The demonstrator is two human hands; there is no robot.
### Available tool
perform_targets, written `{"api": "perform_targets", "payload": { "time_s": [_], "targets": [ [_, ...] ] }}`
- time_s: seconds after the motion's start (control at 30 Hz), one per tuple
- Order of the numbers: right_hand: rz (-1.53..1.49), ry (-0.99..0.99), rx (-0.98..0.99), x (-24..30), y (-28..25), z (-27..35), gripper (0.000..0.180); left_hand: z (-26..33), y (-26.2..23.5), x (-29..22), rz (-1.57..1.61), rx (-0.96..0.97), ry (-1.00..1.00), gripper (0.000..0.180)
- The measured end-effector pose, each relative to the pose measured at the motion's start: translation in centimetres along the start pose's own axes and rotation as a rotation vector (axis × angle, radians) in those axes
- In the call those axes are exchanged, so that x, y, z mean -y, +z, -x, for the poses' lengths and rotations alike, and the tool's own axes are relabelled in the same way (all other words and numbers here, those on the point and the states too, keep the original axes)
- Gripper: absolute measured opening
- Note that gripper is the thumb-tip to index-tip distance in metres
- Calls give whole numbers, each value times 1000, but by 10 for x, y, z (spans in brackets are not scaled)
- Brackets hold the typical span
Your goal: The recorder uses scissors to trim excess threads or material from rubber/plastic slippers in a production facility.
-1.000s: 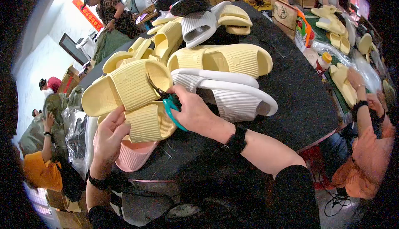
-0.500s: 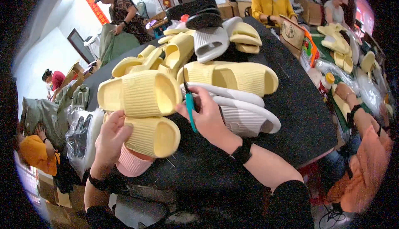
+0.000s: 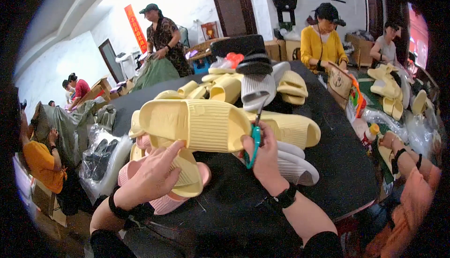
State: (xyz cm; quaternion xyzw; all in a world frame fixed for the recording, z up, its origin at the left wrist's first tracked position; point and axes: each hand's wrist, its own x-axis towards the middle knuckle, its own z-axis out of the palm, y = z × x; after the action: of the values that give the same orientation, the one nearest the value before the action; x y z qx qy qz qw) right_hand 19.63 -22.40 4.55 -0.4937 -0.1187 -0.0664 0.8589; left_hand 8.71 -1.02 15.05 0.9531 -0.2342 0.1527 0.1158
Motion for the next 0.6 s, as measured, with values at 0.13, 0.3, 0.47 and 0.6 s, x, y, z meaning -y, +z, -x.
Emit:
{"api": "perform_targets", "payload": {
  "time_s": [0.13,0.3,0.47,0.6],
  "targets": [
    [-70,-84,-61,27,-5,-8,36,6,-11,-2,-121,45,22,45],
    [237,-404,-61,62,-35,-15,35,14,-19,-2,-302,215,232,39],
    [305,-286,-39,98,-40,-1,37,34,-4,1,-335,153,375,40],
    [357,-256,-29,93,-54,3,37,49,13,17,-302,170,328,40]
  ]
}}
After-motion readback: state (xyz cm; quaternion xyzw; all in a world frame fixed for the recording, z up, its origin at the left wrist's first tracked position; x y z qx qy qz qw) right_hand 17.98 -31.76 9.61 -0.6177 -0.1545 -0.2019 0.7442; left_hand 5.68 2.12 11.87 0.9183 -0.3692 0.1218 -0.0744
